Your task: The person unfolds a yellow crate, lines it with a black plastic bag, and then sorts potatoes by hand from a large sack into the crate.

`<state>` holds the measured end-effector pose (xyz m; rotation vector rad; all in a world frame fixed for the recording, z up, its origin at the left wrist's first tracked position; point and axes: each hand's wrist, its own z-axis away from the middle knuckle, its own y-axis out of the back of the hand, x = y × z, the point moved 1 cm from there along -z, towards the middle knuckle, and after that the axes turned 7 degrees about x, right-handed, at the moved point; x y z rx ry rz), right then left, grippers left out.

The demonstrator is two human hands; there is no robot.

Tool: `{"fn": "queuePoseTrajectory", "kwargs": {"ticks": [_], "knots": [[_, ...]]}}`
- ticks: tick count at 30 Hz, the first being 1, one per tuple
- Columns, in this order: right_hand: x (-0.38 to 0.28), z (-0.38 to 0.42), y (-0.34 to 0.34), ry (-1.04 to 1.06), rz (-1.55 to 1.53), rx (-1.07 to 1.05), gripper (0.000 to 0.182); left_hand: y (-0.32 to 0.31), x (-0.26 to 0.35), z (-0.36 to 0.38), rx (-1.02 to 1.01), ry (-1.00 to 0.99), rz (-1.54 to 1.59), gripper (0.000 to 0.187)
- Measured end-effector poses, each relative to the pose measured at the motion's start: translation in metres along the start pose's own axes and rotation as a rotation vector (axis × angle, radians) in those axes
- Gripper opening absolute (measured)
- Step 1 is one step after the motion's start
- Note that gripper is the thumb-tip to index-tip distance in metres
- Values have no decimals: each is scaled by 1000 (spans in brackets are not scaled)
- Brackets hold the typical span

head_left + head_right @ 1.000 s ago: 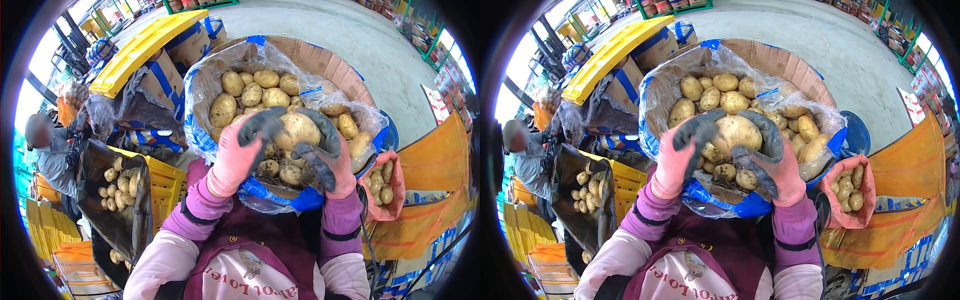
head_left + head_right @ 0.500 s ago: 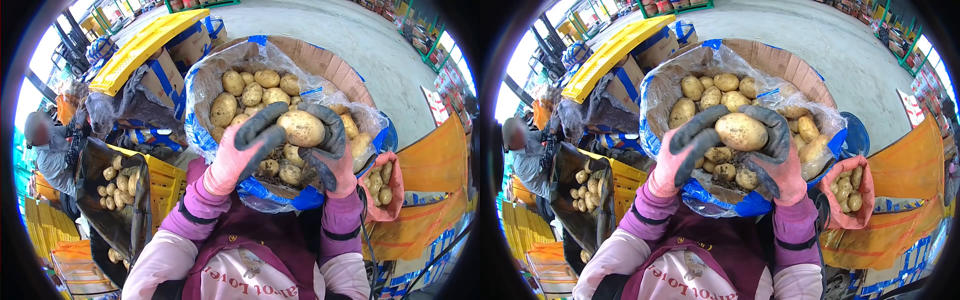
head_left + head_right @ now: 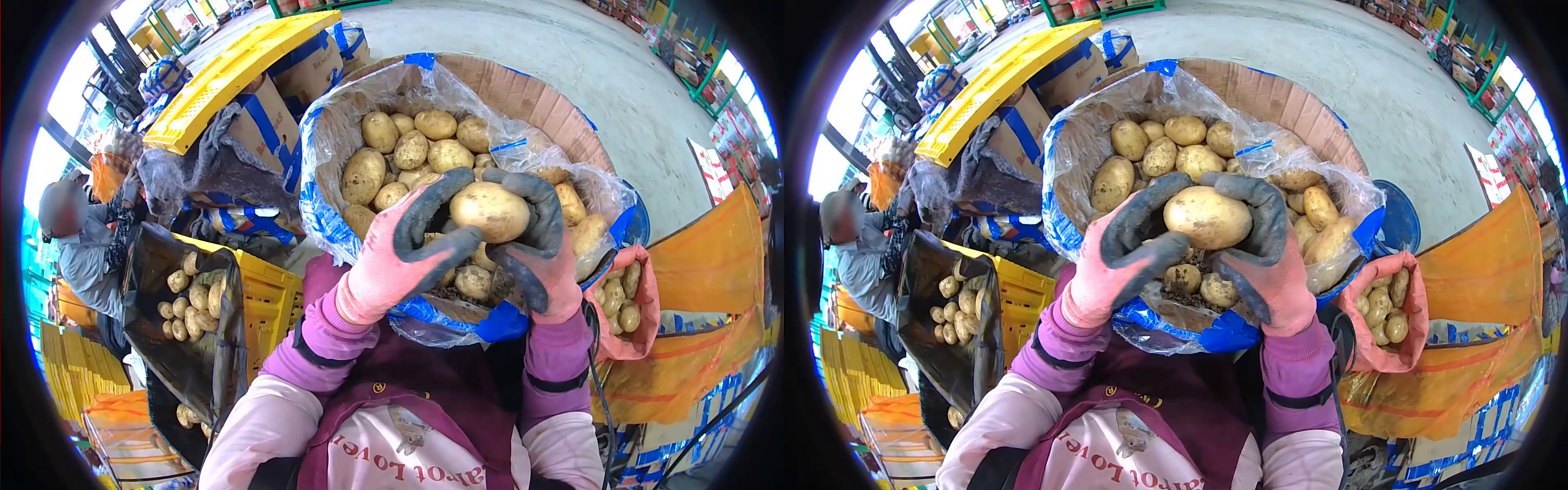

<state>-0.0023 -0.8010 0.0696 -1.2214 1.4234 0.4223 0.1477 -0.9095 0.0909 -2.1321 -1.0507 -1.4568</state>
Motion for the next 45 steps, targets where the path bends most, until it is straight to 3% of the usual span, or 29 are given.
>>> {"fn": "queuePoseTrajectory", "kwargs": {"ticks": [1, 3, 5, 7, 10, 11, 13, 14, 17, 19, 21, 23, 25, 26, 28, 29, 30, 31, 32, 33, 35, 38, 39, 40, 41, 42, 43, 44, 45], "knots": [[1, 0, 0, 50, 106, -14, 66, -1, 1, 0, 5, -70, -99, 46], [1, 0, -2, 23, 85, 4, 65, 2, 1, 0, -28, -3, -101, 49], [0, 0, -2, -3, 66, 28, 64, 5, -9, 0, 3, 40, 103, 52], [0, 1, -2, 63, 61, -10, 62, 13, 0, 0, -65, 99, 5, 53], [2, 1, 1, 71, 230, 44, 62, 0, 9, 4, -16, 333, 277, 55], [3, 1, 2, 71, 229, 44, 62, 1, 5, 4, -16, 333, 276, 55], [5, 2, 4, 64, 164, 1, 63, 8, -2, 1, -51, 87, 50, 58], [4, 3, 2, 64, 164, 1, 63, 14, -12, -2, -103, 157, 175, 64], [-8, 5, -5, 26, -5, 55, 61, 4, -14, 0, -87, 128, 187, 70], [-18, 6, -6, -192, 219, 69, 51, 4, -13, -3, -122, 114, 167, 74], [-20, 10, -9, -208, 255, 97, 45, 6, -11, -5, -181, 86, 124, 86], [-13, 12, -5, -222, 292, 124, 40, 5, -9, -4, -185, 191, 258, 86], [0, 11, 4, 192, 436, 39, 40, 7, -9, -1, -175, 59, 105, 83], [-2, 12, 4, 194, 432, 38, 40, 9, -6, 1, -174, 58, 101, 83], [-16, 10, 2, -61, 298, 188, 35, 19, 7, 9, -25, 198, 265, 78], [-19, 9, 1, -193, 228, 261, 34, 28, 24, 16, 68, 269, 450, 66], [-16, 8, -1, -109, 236, 321, 37, 54, 24, 27, 179, 362, 370, 55], [-15, 8, 0, -119, 223, 319, 37, 72, 27, 34, 330, 188, 257, 49], [-17, 9, 4, -134, 176, 320, 35, 110, 17, 40, 295, 8, -266, 49], [-18, 9, 5, -145, 124, 322, 33, 131, 27, 51, 472, 193, 123, 44], [-15, 8, 5, -179, 104, 341, 34, 179, 40, 73, 608, 174, 23, 41], [-11, 8, 8, -145, 13, 284, 38, 256, 48, 127, 793, 173, -440, 37], [-10, 7, 8, -143, -5, 291, 38, 283, 44, 147, 791, 243, -429, 36], [-10, 6, 9, -131, -2, 279, 38, 343, 25, 179, 613, 214, -797, 37], [-9, 6, 9, -118, 3, 266, 38, 395, 5, 204, 696, 478, -616, 42], [-8, 6, 9, -83, -33, 235, 37, 425, -13, 218, 679, 422, -882, 45], [-9, 6, 8, -79, -41, 243, 37, 440, -22, 221, 653, 357, -1144, 49], [-11, 6, 6, -84, -33, 239, 33, 405, -1, 188, 540, 230, -1239, 56], [-13, 6, 4, -93, -22, 233, 29, 378, 6, 158, 597, 168, -1063, 56]]}}
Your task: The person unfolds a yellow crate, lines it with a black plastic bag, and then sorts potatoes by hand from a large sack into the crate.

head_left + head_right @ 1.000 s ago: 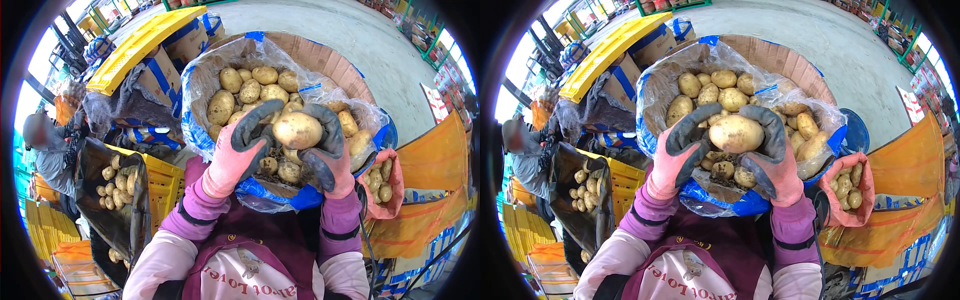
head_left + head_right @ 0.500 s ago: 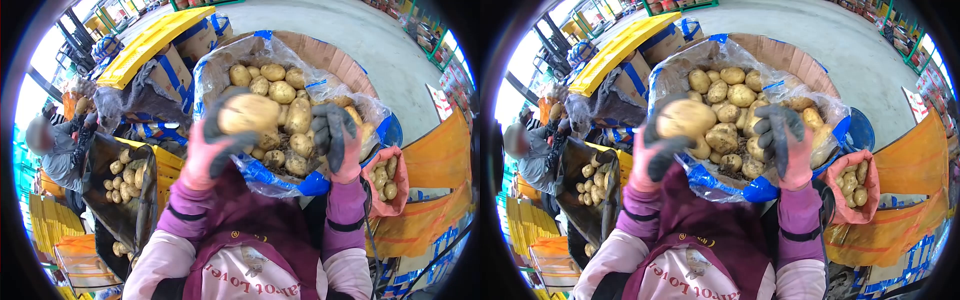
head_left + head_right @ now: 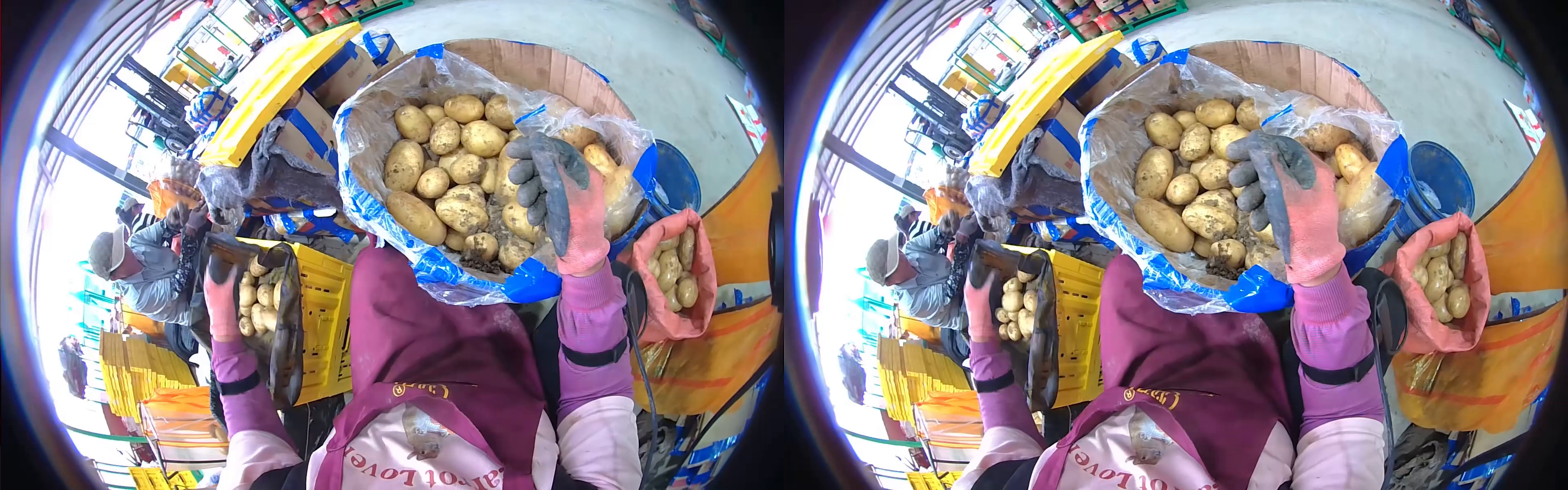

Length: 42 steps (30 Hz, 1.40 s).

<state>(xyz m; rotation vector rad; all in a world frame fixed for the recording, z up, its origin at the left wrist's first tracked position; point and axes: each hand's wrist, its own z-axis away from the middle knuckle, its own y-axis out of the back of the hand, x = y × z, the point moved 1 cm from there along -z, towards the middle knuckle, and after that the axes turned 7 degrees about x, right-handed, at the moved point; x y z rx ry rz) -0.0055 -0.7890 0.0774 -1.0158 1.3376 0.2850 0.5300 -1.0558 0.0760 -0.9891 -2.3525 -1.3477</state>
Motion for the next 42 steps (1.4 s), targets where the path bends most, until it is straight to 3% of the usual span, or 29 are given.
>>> {"fn": "queuePoseTrajectory", "kwargs": {"ticks": [1, 2, 3, 4, 8, 9, 10, 11, 13, 14, 16, 17, 18, 19, 21, 22, 24, 26, 30, 32, 33, 34, 36, 37, 38, 39, 40, 42], "knots": [[0, 0, 0, -21, -11, 6, 27, -15, 71, -6, -120, 190, 269, 57], [-1, 1, 0, -23, -14, 6, 27, -38, 102, -12, -149, -8, 433, 60], [-2, 2, 1, -17, 0, 13, 31, -57, 178, -13, -169, 114, 530, 64], [-3, 2, 2, -8, 13, 22, 34, -79, 217, -15, -249, -25, 624, 62], [2, -3, 10, -25, -37, -10, 29, -169, 337, -3, -703, -592, 86, 57], [4, -4, 9, -32, -11, 2, 27, -207, 335, -1, -776, -870, -41, 57], [4, -6, 8, -38, 15, 11, 26, -234, 343, 5, -1022, -864, -161, 57], [4, -7, 9, -65, 11, 0, 25, -275, 330, 10, -1088, -1013, -352, 60], [2, -7, 10, -56, -3, 0, 26, -313, 333, 24, -1250, -1036, -666, 62], [2, -7, 12, -61, -15, 0, 26, -320, 336, 25, -1243, -1037, -668, 62], [4, -10, 15, -70, -8, -7, 28, -325, 335, 29, -1302, -1098, -750, 48], [8, -13, 16, -6, 58, -43, 28, -321, 325, 28, -1339, -957, -627, 56], [9, -15, 15, 59, 123, -82, 29, -323, 314, 27, -1331, -946, -633, 56], [3, -12, 13, -46, 27, -79, 30, -321, 312, 25, -1336, -887, -575, 62], [7, -14, 13, -2, 32, -91, 29, -322, 313, 24, -1356, -659, -617, 76], [10, -15, 13, 33, 45, -89, 29, -323, 309, 27, -1349, -657, -617, 76], [11, -15, 14, 0, 13, -81, 25, -324, 304, 35, -1138, -703, -294, 79], [7, -12, 14, -84, -38, -86, 24, -308, 331, 41, -1192, -709, -325, 80], [17, -16, 17, -1, -9, -75, 25, -306, 342, 44, -1182, -867, -239, 69], [17, -16, 21, 186, 235, -147, 31, -281, 363, 35, -1019, -698, -151, 65], [18, -16, 23, 289, 287, -126, 33, -271, 360, 26, -928, -616, 153, 59], [14, -14, 21, 297, 298, -121, 33, -253, 366, 18, -1010, -267, 264, 54], [8, -10, 14, 200, 172, 24, 31, -220, 374, 17, -1099, 224, 713, 47], [15, -15, 11, 375, 315, 42, 34, -209, 375, 20, -1104, 223, 723, 47], [14, -12, 12, 374, 327, 41, 34, -200, 375, 24, -1077, 198, 876, 47], [14, -6, 16, -6, -72, -172, 36, -195, 373, 27, -1044, 175, 1030, 46], [14, -2, 17, -394, -472, -369, 39, -195, 368, 28, -1032, 24, 985, 51], [16, -5, 13, -374, -374, -334, 45, -194, 365, 41, -1003, 124, 1107, 60]]}}
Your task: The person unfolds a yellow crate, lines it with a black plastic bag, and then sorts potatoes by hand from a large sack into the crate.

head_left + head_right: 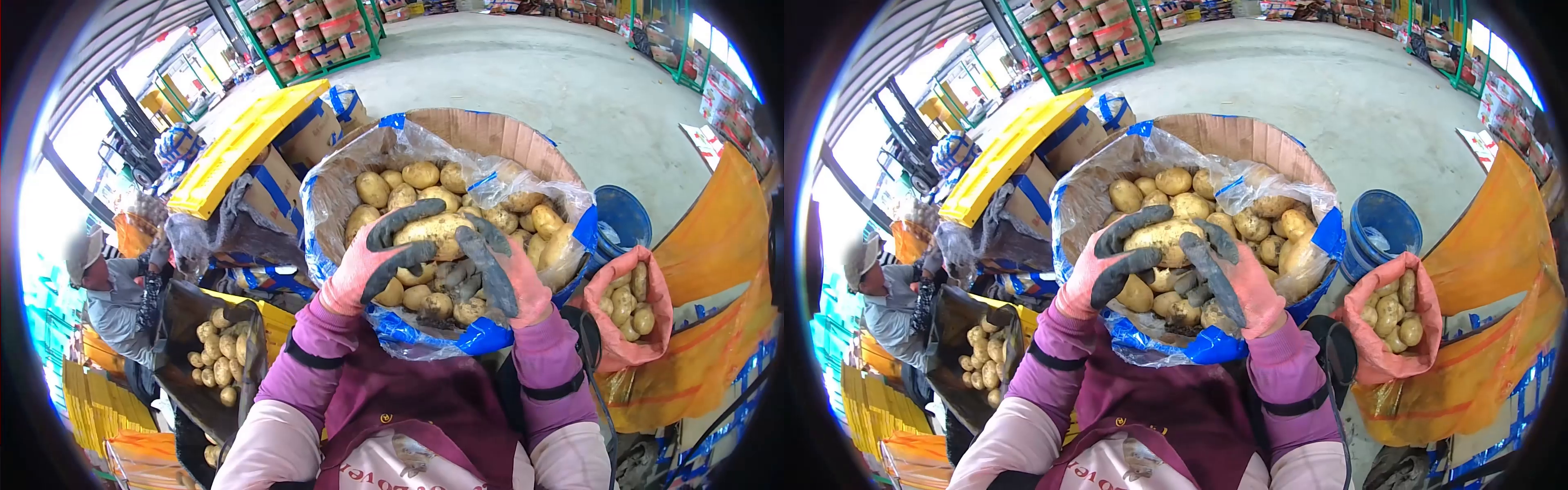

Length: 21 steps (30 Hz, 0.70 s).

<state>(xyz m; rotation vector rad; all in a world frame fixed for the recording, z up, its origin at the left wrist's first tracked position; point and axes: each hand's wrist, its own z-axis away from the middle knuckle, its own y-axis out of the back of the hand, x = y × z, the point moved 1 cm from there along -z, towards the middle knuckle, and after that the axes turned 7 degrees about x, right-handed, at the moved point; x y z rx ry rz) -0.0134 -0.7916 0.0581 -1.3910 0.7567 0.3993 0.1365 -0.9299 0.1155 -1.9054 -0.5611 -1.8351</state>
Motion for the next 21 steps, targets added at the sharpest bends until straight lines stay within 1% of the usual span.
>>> {"fn": "queuePoseTrajectory", "kwargs": {"ticks": [1, 2, 3, 4, 6, 7, 8, 10, 11, 12, 14, 15, 16, 17, 19, 21], "knots": [[-4, -1, -12, 53, 130, 88, 46, 1, -4, 0, 3, 8, 16, 60], [-7, -1, -21, 102, 260, 173, 48, 4, -7, 0, 1, -156, -82, 62], [-11, 1, -24, 185, 408, 141, 50, 6, -9, 0, 3, -319, -183, 65], [-8, -1, -22, 169, 415, 145, 50, 9, -11, 1, 12, -310, -170, 65], [-5, -3, -18, 363, 491, 69, 53, 10, -12, 0, -20, -286, -119, 68], [-5, -3, -19, 353, 445, 28, 56, 12, -10, 0, -20, -334, -215, 66], [-4, -3, -20, 343, 453, 34, 56, 10, -6, 2, -19, -329, -202, 66], [-4, -3, -20, 352, 481, 42, 60, 5, 0, 6, 9, -150, 12, 63], [-3, -3, -19, 344, 485, 43, 60, 7, 0, 6, 24, -166, -21, 59], [-3, -3, -19, 354, 478, 40, 60, 7, -4, 5, 27, -163, -16, 59], [-3, -4, -19, 363, 472, 39, 61, 8, -13, 3, 86, -129, 3, 50], [-3, -5, -20, 373, 511, 102, 60, 10, -13, 2, 87, -126, 6, 50], [-4, -5, -20, 384, 550, 165, 60, 13, -13, 1, 31, -5, 22, 47], [-8, -3, -24, 381, 550, 164, 60, 15, -14, 0, -25, 115, 38, 45], [-14, 2, -31, 240, 534, 261, 50, 17, -18, 0, -2, 120, 56, 43], [-14, 2, -33, 223, 548, 295, 48, 19, -20, 0, 18, 126, 72, 41]]}}
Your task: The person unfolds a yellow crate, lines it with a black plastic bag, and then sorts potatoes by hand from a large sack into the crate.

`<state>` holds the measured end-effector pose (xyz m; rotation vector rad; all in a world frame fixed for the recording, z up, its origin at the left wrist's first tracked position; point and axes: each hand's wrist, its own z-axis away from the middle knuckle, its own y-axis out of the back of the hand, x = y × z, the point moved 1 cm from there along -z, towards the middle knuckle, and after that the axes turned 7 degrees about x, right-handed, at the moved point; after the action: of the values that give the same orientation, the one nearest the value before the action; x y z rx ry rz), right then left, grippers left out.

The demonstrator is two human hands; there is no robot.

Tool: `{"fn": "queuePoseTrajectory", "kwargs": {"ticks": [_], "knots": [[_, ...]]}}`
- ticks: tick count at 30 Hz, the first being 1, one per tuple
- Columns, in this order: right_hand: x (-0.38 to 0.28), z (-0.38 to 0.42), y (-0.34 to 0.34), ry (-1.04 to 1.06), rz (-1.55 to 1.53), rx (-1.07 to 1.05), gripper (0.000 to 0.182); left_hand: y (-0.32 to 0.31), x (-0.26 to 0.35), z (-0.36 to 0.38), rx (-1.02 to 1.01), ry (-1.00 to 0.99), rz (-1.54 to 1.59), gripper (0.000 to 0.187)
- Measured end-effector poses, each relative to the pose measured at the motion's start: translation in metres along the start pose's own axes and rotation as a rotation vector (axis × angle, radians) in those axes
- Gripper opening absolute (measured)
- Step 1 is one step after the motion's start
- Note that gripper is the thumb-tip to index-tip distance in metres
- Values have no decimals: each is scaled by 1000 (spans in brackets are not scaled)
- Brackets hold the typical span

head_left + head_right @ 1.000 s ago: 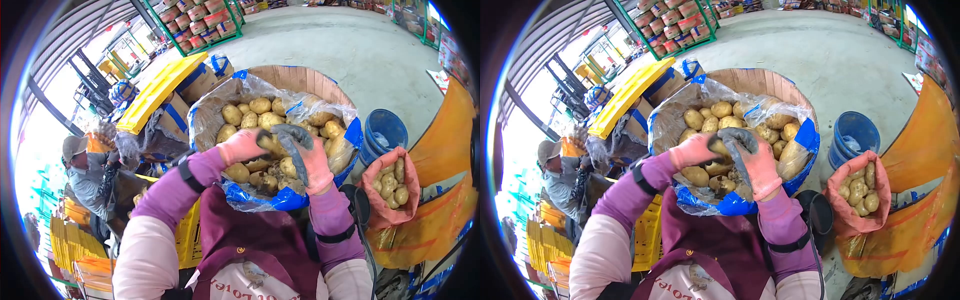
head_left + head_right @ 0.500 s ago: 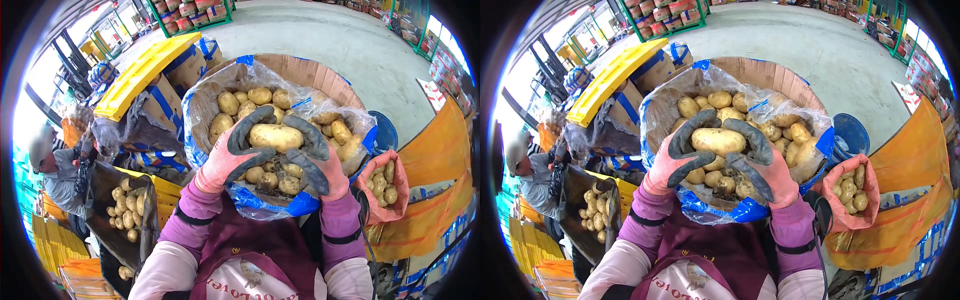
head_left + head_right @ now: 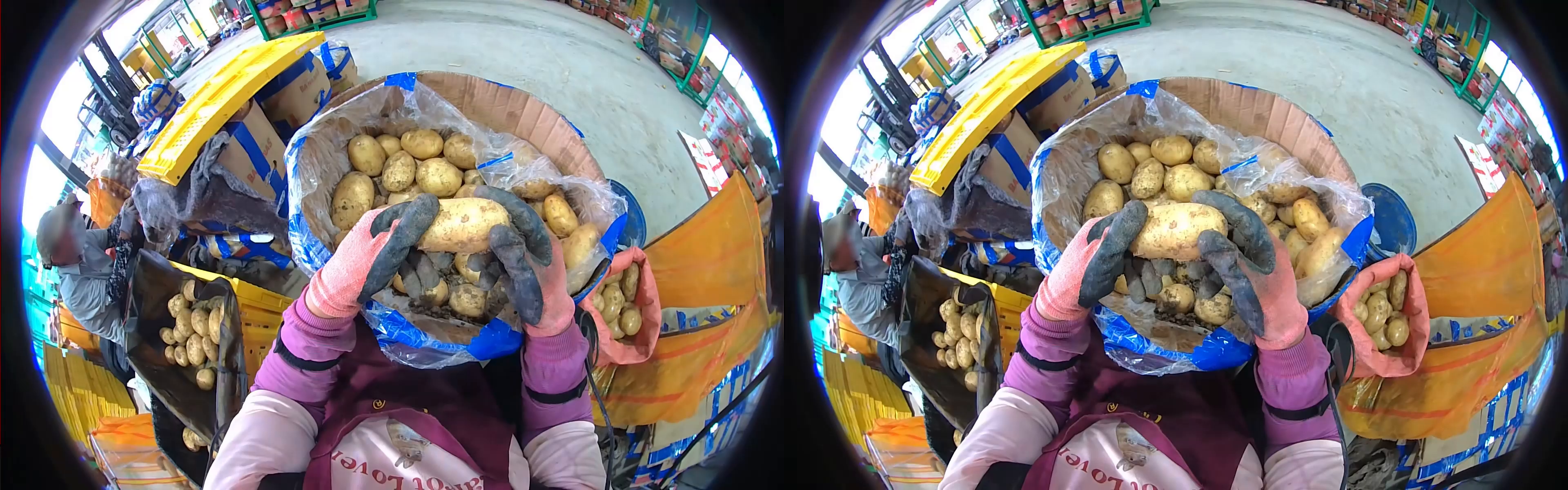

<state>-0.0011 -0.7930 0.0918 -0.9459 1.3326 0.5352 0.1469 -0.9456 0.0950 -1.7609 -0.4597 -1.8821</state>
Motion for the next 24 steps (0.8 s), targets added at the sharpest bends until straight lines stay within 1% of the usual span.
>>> {"fn": "queuePoseTrajectory", "kwargs": {"ticks": [3, 5, 6, 7, 8, 10, 11, 12, 13, 14, 15, 16, 17, 18, 19, 20, 22, 23, 24], "knots": [[0, 1, 1, -5, 50, 26, 45, -1, -1, 1, -32, 58, -3, 43], [0, 0, 2, 11, 80, 24, 44, -3, -1, 4, -57, -410, -212, 45], [2, -1, 4, -4, 0, 3, 43, -4, 1, 4, -56, -410, -212, 45], [5, -2, 6, -20, -79, -18, 42, -5, 3, 4, -37, -231, -130, 46], [11, -3, 8, -20, -79, -18, 42, -5, 3, 3, -18, -52, -47, 46], [25, -8, 12, 148, -109, -1, 38, 2, -8, -3, -15, -33, -43, 47], [30, -9, 15, 148, -109, 0, 38, 5, -14, -5, -12, -14, -39, 47], [33, -9, 18, 258, 8, -14, 36, 8, -18, -5, -13, -14, -38, 47], [33, -9, 20, 366, 124, -27, 36, 10, -18, -2, -2, -230, -170, 45], [30, -8, 21, 366, 125, -27, 36, 9, -16, 0, 9, -446, -301, 43], [23, -5, 21, 433, 258, -42, 36, 6, -14, -1, 9, -446, -300, 43], [19, -3, 21, 498, 392, -58, 37, -6, -5, -1, -20, -301, -215, 41], [30, -5, 28, 497, 392, -59, 37, -13, 5, 1, -50, -155, -128, 39], [50, -9, 41, 389, 475, -24, 37, -12, 15, 7, -51, 13, -69, 40], [61, -12, 47, 281, 556, 7, 38, -11, 11, 7, -44, 14, -67, 40], [47, -10, 33, 279, 554, -3, 38, -10, 6, 5, 16, -98, -82, 41], [19, -7, 4, -32, -84, 84, 38, -12, 2, 5, 131, -326, -166, 41], [20, -7, 1, -38, -91, 65, 38, -10, 6, 11, 151, -325, -174, 41], [23, -8, 1, 1, -45, 88, 37, -9, 14, 17, 150, -235, 2, 40]]}}
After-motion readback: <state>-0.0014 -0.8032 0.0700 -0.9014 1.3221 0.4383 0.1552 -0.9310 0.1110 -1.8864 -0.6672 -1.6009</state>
